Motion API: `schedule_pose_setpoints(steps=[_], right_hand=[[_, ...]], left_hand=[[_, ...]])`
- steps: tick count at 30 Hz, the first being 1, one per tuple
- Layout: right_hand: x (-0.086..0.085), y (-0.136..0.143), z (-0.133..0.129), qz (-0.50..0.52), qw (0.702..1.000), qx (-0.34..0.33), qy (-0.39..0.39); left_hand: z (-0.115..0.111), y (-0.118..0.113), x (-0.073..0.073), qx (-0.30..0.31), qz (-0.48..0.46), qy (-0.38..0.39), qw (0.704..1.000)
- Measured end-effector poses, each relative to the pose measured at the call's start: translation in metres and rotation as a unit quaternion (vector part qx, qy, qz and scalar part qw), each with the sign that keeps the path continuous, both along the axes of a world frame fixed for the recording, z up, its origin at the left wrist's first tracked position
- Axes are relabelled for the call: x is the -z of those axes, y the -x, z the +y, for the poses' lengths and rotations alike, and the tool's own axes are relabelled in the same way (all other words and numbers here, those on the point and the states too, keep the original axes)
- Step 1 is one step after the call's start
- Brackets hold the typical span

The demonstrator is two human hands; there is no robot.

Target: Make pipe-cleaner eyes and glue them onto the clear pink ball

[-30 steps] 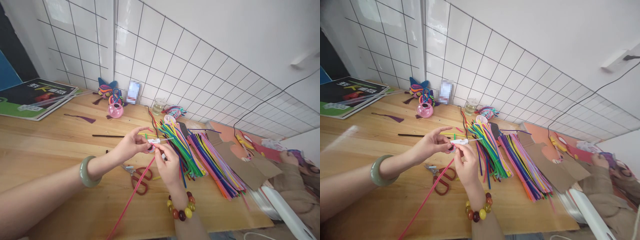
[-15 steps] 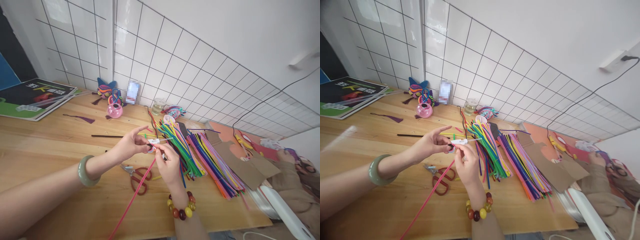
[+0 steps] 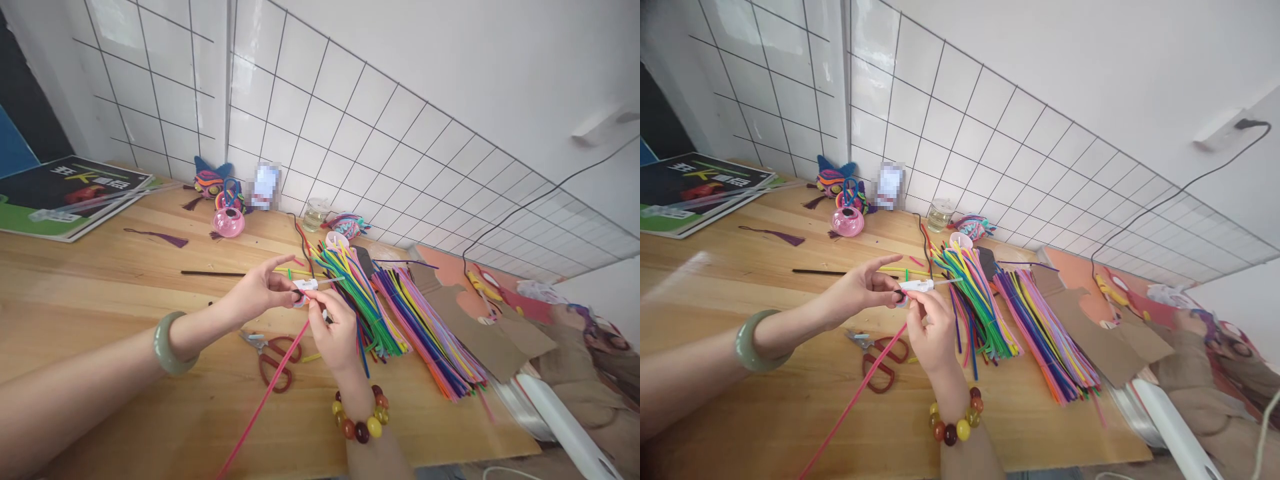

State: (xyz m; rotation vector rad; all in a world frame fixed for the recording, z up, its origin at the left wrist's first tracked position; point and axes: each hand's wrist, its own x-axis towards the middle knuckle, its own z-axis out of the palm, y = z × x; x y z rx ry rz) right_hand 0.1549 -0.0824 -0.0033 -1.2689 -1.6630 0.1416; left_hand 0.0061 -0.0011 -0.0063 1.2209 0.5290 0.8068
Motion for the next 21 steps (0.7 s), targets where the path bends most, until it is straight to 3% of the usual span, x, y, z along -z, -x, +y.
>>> schedule_pose_setpoints(steps=[21], right_hand=[[0.0022, 0.0023, 0.0015, 0.012, 1.0, 0.007, 0.005]], left_hand=[[-0.0047, 0.0008, -0.0087, 0.006, 0.0, 0.031, 1.0]])
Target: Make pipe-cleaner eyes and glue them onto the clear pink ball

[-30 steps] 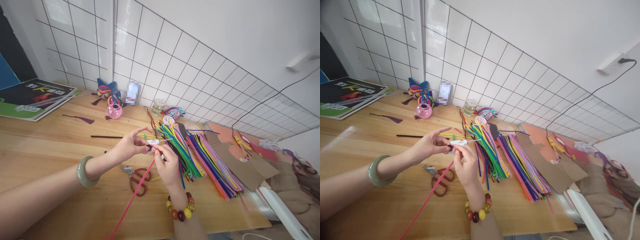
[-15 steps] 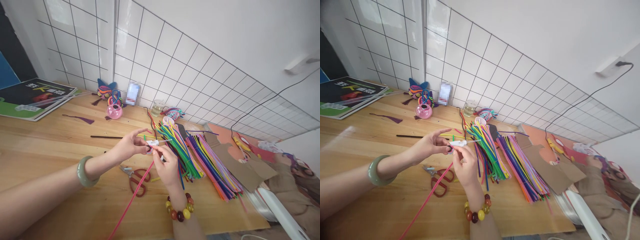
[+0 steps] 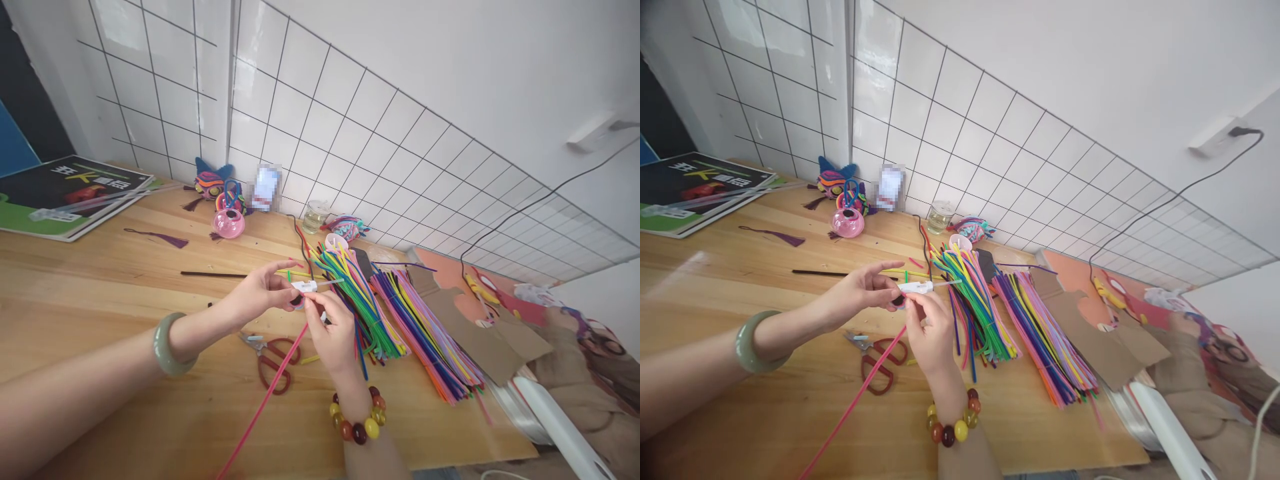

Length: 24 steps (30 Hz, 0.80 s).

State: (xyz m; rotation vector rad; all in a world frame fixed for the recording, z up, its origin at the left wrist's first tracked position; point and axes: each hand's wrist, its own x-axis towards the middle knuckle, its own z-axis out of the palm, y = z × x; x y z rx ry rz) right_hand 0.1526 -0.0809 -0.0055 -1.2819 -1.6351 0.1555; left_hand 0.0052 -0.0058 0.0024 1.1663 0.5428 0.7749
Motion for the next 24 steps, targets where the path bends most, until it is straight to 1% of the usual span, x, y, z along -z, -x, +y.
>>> schedule_pose_setpoints(steps=[13, 24], right_hand=[[-0.0019, 0.0015, 0.0001, -0.01, 1.0, 0.001, -0.003], [0.0007, 0.0006, 0.0002, -0.024, 1.0, 0.002, -0.002]], left_hand=[[-0.0003, 0.001, 0.0009, -0.001, 0.02, -0.006, 1.0], [0.0054, 0.0006, 0.0077, 0.018, 0.009, -0.013, 1.0]])
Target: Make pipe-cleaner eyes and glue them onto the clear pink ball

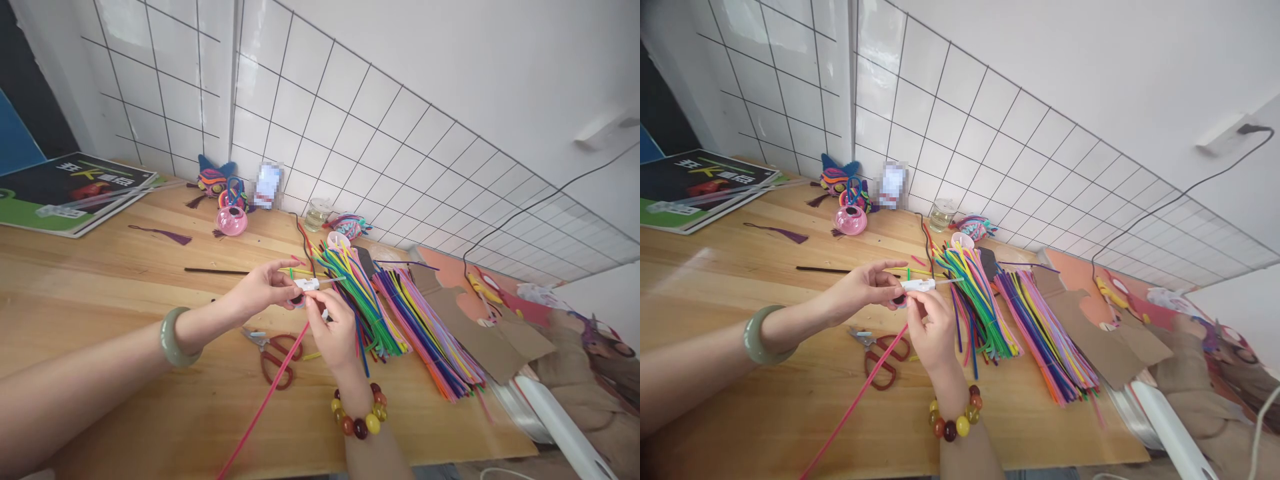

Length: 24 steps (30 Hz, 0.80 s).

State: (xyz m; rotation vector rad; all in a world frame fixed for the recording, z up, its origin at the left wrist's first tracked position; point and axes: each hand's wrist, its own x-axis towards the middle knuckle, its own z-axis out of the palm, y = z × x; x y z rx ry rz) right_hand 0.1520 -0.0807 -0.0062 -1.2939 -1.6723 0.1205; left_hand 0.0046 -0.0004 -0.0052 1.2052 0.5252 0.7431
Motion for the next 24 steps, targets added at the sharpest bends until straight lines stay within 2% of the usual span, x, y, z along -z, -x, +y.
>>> schedule_pose_setpoints(steps=[24], right_hand=[[-0.0017, 0.0005, -0.0006, -0.004, 1.0, -0.002, 0.005]], left_hand=[[0.0011, 0.0005, 0.0026, 0.001, -0.004, 0.021, 1.0]])
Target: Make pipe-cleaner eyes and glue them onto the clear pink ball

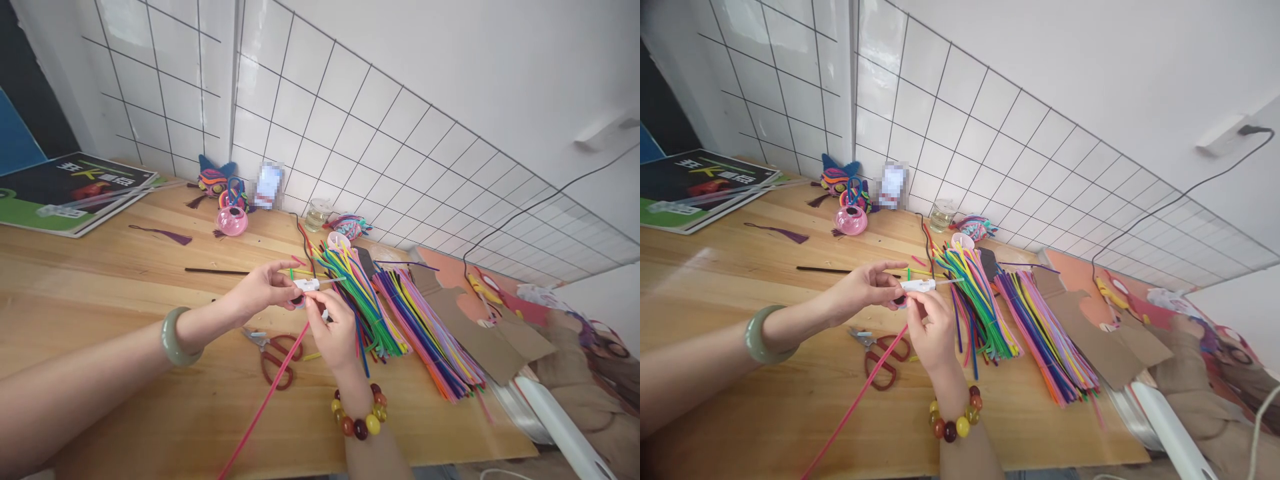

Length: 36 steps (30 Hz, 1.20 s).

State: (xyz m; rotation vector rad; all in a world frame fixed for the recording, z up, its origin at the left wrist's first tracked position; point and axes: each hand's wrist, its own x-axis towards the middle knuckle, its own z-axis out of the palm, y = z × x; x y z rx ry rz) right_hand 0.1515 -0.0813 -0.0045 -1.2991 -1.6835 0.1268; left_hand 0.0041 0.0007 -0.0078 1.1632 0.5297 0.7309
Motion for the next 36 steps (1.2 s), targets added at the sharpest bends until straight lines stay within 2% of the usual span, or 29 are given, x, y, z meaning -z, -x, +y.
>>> schedule_pose_setpoints(steps=[21, 36], right_hand=[[-0.0006, -0.0003, 0.0005, 0.003, 1.0, -0.003, -0.003], [0.0019, -0.0008, 0.002, 0.0, 1.0, 0.006, 0.006]], left_hand=[[-0.002, 0.0004, -0.0022, 0.005, -0.014, 0.049, 0.999], [0.0012, -0.0019, 0.0048, 0.0, -0.018, 0.056, 0.998]])
